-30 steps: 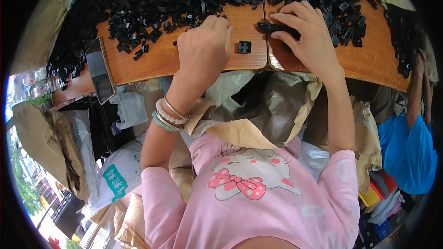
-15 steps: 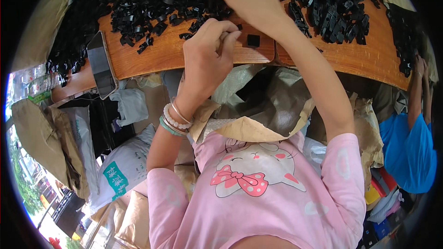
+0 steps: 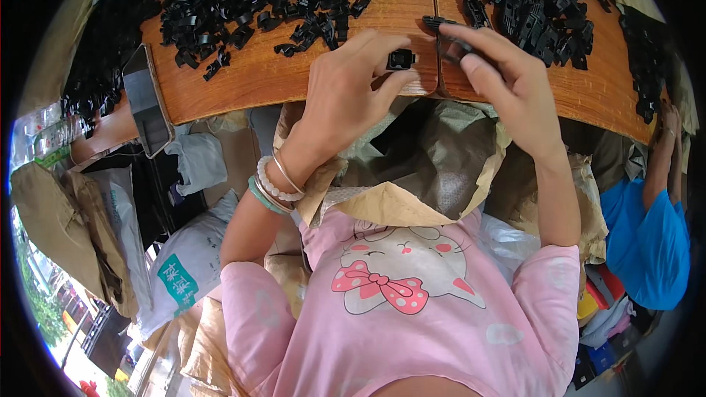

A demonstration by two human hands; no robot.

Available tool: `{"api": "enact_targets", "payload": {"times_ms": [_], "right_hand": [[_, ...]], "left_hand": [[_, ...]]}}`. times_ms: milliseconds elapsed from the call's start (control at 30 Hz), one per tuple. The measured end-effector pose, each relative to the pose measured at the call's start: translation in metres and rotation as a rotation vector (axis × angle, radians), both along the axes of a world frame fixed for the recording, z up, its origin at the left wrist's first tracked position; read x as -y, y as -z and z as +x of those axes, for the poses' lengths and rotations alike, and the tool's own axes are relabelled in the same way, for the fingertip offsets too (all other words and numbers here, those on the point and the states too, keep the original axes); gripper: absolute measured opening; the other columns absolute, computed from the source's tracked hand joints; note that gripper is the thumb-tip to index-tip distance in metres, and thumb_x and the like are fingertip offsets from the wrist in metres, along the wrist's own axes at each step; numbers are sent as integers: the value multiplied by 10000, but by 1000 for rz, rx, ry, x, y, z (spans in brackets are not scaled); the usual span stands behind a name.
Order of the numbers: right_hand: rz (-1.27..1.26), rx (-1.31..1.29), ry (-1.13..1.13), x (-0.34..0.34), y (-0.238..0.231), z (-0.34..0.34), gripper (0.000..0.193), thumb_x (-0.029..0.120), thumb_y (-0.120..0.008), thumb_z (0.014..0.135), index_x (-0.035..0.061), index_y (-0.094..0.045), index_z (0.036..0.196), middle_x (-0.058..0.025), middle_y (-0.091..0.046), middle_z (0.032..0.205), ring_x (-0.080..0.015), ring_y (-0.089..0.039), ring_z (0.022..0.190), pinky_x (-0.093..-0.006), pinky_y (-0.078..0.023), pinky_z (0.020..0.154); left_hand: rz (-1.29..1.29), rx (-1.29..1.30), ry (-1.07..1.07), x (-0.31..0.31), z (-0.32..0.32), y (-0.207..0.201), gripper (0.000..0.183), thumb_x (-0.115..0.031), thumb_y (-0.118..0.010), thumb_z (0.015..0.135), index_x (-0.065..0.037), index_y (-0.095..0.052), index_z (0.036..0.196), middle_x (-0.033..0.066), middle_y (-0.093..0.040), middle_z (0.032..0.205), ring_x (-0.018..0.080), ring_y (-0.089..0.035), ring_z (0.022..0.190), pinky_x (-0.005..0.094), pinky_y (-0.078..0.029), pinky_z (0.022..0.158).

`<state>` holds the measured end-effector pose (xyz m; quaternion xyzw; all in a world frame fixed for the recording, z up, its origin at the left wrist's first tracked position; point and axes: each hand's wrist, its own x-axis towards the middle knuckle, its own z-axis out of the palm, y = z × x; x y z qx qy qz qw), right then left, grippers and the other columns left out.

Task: The person assembles small black plastic components by hand, snapping the pieces together.

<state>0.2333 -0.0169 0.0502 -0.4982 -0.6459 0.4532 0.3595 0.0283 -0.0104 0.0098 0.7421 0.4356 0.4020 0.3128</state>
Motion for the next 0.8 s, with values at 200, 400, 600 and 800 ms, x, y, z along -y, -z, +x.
{"api": "enact_targets", "payload": {"times_ms": [200, 400, 600, 800], "right_hand": [[303, 305, -209, 0, 2, -6, 365, 111, -641, 827, -16, -563, 1160, -127, -579, 903, -273, -597, 786, -363, -468, 647], [323, 519, -282, -8, 0, -4, 291, 102, -648, 797, -13, -588, 1057, -123, -584, 898, -307, -602, 754, -393, -465, 612], [390, 722, -386, -16, -13, -12, 173, 103, -628, 793, -11, -589, 918, -134, -603, 902, -306, -618, 733, -400, -483, 595], [360, 832, -486, -27, -25, -21, 206, 115, -615, 799, -42, -566, 924, -172, -598, 910, -330, -623, 741, -411, -489, 602]], "left_hand": [[69, -143, 34, -3, -5, 7, 254, -133, -718, 741, -85, -634, 976, 70, -536, 712, 256, -555, 574, 341, -428, 504], [80, -137, 46, -2, -5, 11, 252, -120, -706, 746, -84, -634, 985, 68, -544, 745, 265, -560, 593, 344, -432, 507], [76, -105, 86, -4, -6, 10, 261, -71, -678, 753, -60, -620, 1008, 89, -545, 757, 281, -570, 626, 362, -454, 533], [21, -116, 116, -6, -6, 1, 282, -24, -644, 749, -35, -603, 1028, 121, -571, 816, 318, -583, 679, 377, -474, 568]]}}
